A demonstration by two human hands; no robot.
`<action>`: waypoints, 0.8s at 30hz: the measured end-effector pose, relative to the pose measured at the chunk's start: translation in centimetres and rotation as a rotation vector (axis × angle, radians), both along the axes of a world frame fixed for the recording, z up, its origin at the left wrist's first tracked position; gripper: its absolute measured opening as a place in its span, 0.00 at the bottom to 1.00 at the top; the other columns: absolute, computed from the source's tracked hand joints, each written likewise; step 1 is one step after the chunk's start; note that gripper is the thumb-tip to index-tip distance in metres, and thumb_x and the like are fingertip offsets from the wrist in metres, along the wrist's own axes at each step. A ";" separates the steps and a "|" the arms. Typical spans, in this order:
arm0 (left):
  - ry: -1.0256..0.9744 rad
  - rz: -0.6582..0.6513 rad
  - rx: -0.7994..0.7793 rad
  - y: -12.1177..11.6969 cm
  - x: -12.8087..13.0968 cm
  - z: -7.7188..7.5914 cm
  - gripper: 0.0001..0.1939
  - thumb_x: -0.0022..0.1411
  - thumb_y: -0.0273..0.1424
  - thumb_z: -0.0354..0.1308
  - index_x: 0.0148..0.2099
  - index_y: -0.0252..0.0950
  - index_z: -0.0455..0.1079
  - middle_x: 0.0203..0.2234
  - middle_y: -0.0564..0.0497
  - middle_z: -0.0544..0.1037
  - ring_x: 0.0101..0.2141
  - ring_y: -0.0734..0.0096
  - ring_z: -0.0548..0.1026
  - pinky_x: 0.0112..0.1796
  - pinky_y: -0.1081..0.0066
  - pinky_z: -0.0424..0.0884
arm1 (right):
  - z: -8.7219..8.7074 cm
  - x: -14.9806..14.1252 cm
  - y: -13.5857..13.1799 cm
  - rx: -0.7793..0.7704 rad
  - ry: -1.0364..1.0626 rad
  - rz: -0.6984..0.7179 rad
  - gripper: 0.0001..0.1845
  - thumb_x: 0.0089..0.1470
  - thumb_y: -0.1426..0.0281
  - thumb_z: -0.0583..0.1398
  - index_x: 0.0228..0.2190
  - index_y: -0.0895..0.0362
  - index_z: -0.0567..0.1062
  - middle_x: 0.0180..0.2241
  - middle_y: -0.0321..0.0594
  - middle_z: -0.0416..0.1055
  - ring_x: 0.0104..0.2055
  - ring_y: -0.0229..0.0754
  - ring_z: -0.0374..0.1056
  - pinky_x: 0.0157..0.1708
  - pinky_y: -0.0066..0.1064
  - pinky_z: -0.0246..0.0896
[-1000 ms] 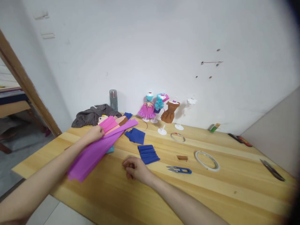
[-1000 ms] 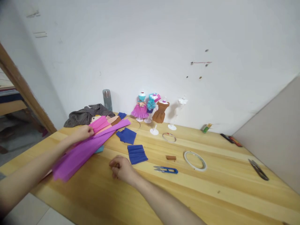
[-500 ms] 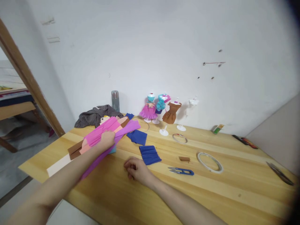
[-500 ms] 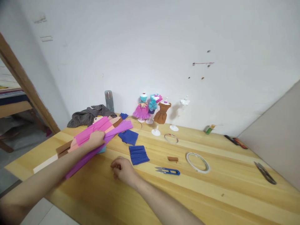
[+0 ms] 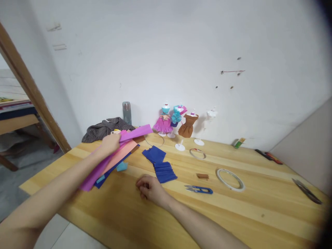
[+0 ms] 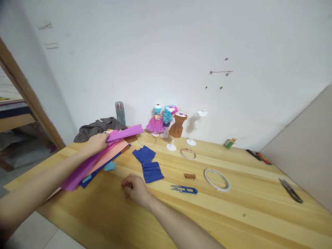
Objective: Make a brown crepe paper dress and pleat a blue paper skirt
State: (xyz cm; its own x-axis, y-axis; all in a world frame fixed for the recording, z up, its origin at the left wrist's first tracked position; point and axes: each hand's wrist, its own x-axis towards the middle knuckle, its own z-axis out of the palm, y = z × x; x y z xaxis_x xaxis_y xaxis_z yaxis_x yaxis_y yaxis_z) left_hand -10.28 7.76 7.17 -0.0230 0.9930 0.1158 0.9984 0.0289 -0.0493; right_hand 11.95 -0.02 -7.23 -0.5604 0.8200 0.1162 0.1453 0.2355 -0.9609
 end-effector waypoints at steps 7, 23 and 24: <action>0.133 0.096 0.088 1.1 -3.5 1.5 0.18 0.60 0.28 0.42 0.49 0.27 0.64 0.44 0.32 0.70 0.45 0.48 0.70 0.40 0.57 0.66 | 0.3 -0.1 -0.1 0.004 -0.010 -0.005 0.11 0.41 0.82 0.52 0.25 0.60 0.72 0.34 0.38 0.69 0.18 0.28 0.66 0.17 0.19 0.55; 0.074 0.048 -0.051 1.7 -3.5 -4.2 0.16 0.56 0.26 0.45 0.43 0.30 0.69 0.39 0.35 0.75 0.39 0.55 0.74 0.37 0.63 0.69 | 0.4 0.0 -0.2 -0.003 -0.020 -0.016 0.10 0.41 0.82 0.53 0.25 0.60 0.73 0.34 0.38 0.68 0.18 0.28 0.66 0.17 0.20 0.55; 0.073 0.055 -0.045 1.9 -3.9 -3.9 0.16 0.55 0.25 0.45 0.43 0.30 0.69 0.39 0.36 0.75 0.40 0.55 0.74 0.38 0.64 0.69 | 0.5 0.0 -0.2 -0.004 -0.021 -0.016 0.10 0.41 0.82 0.53 0.24 0.60 0.72 0.34 0.38 0.68 0.18 0.28 0.66 0.16 0.20 0.55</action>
State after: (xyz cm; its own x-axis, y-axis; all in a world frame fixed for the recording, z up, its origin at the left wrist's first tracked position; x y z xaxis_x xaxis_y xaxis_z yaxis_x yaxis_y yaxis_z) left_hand -14.14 9.63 3.30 -0.0710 0.9947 0.0744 0.9890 0.0798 -0.1243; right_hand 11.95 -0.21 -6.76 -0.5495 0.8293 0.1012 0.1696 0.2293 -0.9585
